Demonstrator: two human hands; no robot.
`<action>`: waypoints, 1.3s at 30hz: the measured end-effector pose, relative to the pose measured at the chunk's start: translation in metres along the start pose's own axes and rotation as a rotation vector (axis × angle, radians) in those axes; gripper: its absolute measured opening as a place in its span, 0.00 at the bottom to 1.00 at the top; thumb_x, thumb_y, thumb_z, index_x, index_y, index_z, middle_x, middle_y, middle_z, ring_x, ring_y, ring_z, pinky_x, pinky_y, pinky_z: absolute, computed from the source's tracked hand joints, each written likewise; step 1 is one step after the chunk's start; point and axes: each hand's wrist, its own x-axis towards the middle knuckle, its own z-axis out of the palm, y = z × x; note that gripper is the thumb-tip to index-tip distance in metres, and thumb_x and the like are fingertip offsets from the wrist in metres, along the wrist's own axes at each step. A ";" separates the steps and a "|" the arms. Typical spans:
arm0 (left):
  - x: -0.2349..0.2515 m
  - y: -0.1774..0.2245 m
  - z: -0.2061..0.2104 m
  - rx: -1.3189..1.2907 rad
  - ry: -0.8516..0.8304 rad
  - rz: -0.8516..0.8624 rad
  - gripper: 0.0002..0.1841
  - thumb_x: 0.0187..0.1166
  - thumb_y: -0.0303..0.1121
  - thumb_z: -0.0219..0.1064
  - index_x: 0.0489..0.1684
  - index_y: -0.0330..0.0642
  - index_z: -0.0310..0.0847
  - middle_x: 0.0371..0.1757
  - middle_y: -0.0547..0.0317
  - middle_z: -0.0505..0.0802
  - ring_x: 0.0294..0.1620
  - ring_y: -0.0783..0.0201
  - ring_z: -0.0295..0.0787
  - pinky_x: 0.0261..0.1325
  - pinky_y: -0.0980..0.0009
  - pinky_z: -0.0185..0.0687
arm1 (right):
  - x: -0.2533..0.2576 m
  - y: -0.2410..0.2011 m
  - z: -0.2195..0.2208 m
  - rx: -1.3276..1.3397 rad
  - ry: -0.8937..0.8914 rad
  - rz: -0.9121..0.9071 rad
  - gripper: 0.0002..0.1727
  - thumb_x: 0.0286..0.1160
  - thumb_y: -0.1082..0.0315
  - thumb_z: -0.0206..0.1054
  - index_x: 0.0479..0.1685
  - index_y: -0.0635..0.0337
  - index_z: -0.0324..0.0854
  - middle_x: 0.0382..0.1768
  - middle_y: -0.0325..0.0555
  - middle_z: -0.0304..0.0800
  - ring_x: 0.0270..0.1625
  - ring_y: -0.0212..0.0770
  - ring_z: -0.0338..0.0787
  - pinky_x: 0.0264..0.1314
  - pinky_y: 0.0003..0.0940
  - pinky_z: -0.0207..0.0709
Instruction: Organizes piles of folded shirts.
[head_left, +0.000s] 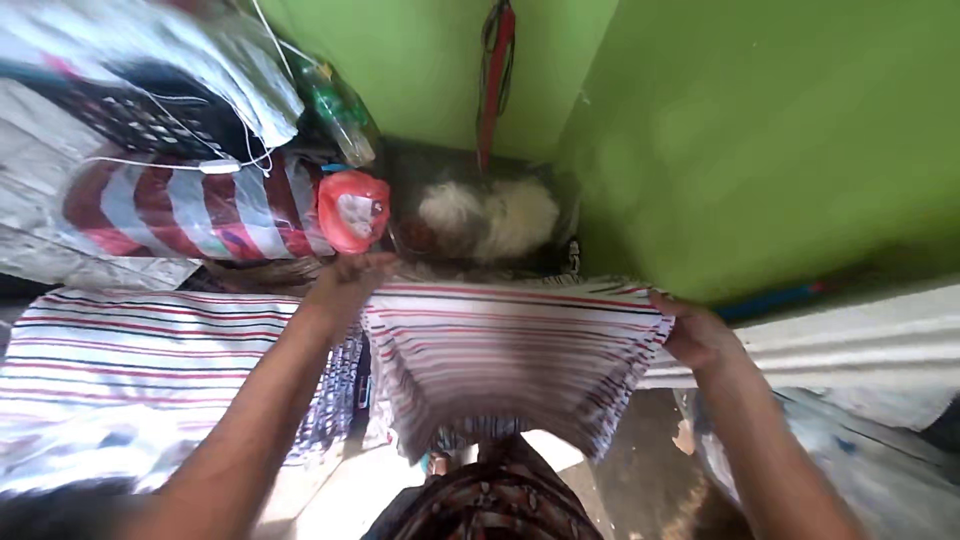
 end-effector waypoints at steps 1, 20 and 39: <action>0.003 0.006 -0.002 0.000 -0.001 0.040 0.15 0.90 0.35 0.59 0.68 0.40 0.81 0.62 0.53 0.89 0.56 0.67 0.85 0.61 0.61 0.79 | 0.000 -0.006 -0.002 0.009 0.003 -0.045 0.13 0.93 0.65 0.49 0.54 0.61 0.78 0.36 0.41 0.92 0.38 0.32 0.92 0.43 0.30 0.89; -0.046 -0.208 0.067 0.010 -0.132 0.069 0.18 0.88 0.31 0.55 0.68 0.29 0.80 0.71 0.45 0.86 0.71 0.63 0.83 0.74 0.64 0.77 | 0.044 0.212 -0.029 -0.467 0.014 0.043 0.22 0.82 0.72 0.65 0.70 0.77 0.76 0.65 0.66 0.84 0.67 0.47 0.83 0.74 0.42 0.73; -0.138 -0.238 0.099 0.127 -0.064 -0.241 0.16 0.85 0.28 0.61 0.65 0.29 0.82 0.62 0.39 0.91 0.57 0.50 0.91 0.62 0.51 0.84 | 0.021 0.261 -0.031 -0.666 0.034 0.249 0.25 0.83 0.62 0.69 0.65 0.78 0.78 0.61 0.71 0.86 0.68 0.59 0.85 0.76 0.53 0.72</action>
